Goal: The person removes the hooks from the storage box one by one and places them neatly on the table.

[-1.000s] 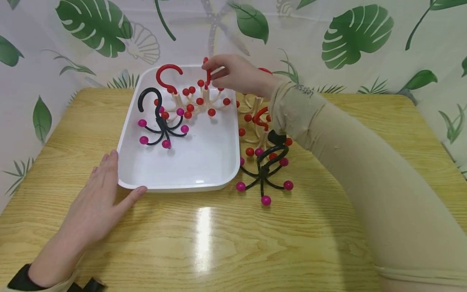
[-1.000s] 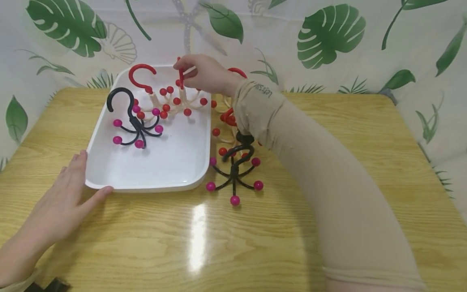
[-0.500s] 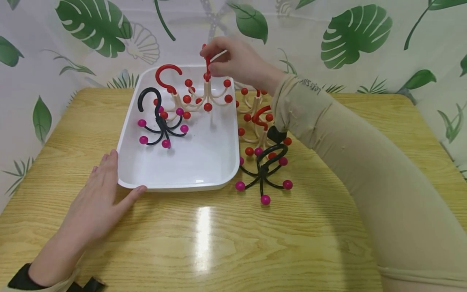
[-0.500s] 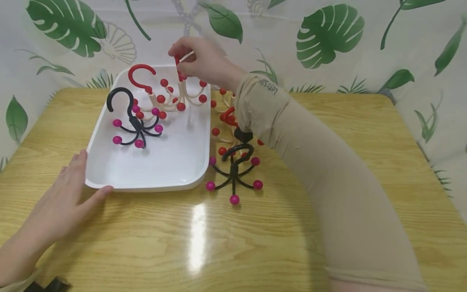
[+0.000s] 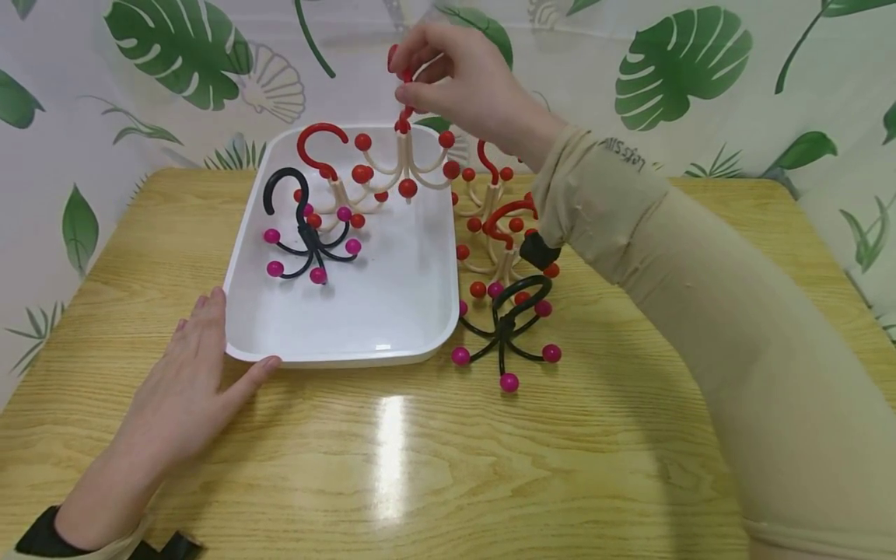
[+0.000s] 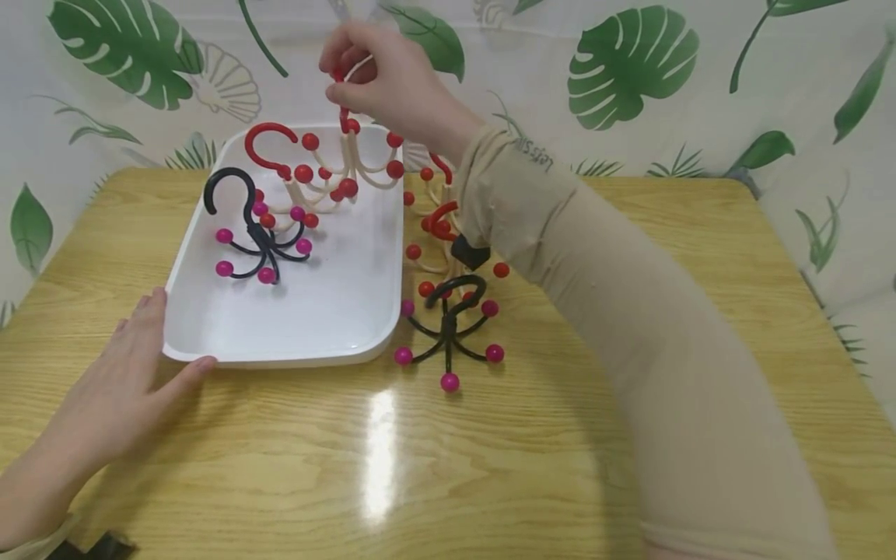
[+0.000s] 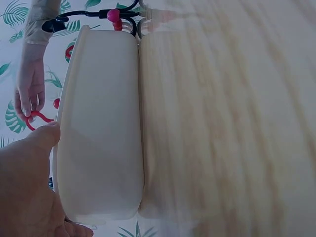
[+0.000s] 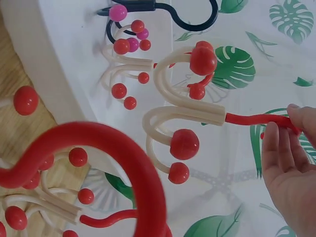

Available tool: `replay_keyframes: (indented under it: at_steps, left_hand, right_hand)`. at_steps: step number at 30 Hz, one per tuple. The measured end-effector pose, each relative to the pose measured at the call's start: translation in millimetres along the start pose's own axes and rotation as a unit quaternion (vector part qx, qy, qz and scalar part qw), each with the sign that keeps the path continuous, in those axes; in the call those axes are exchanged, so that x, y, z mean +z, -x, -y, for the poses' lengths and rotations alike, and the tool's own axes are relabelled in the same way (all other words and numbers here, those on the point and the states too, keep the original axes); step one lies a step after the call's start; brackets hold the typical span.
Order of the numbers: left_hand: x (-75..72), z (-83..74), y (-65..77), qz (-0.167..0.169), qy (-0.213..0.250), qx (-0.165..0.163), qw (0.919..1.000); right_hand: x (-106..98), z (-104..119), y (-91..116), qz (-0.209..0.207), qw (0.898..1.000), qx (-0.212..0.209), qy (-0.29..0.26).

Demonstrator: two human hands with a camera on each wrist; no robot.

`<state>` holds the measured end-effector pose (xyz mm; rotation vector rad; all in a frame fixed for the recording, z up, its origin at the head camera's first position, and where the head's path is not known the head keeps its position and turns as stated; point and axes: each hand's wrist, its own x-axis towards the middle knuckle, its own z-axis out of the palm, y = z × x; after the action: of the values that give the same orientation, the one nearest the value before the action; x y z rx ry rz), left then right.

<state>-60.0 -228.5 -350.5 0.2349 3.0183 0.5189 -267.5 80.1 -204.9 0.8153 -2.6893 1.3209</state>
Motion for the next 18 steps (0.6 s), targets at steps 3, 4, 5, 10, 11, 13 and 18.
replay_keyframes:
  at_steps: [3,4,5,10,11,13,18]
  left_hand:
    - [-0.5,0.0,0.1,-0.003,0.0,0.004,1.0]
    - [-0.6,-0.1,0.2,-0.003,0.0,0.005,1.0]
    - [-0.6,-0.1,0.3,-0.003,0.0,0.005,1.0]
    - [-1.5,-1.7,0.5,-0.005,0.001,-0.001,1.0]
    - [-1.5,-1.8,0.5,-0.004,0.001,-0.001,1.0]
    - [-1.5,-2.1,0.6,-0.005,0.001,-0.001,1.0]
    - [-2.1,-2.7,0.3,0.0,0.0,-0.005,1.0]
  right_hand:
    - [-4,2,2,-0.015,1.0,-0.012,0.003]
    - [-5,3,3,-0.019,1.0,-0.016,0.008]
    - [-6,4,4,-0.023,1.0,-0.017,0.013]
    - [-14,8,10,-0.049,0.997,-0.026,0.06]
    - [-16,9,11,-0.055,0.996,-0.027,0.063]
    - [-20,10,13,-0.066,0.995,-0.025,0.065]
    - [-30,13,17,-0.094,0.995,-0.008,0.036]
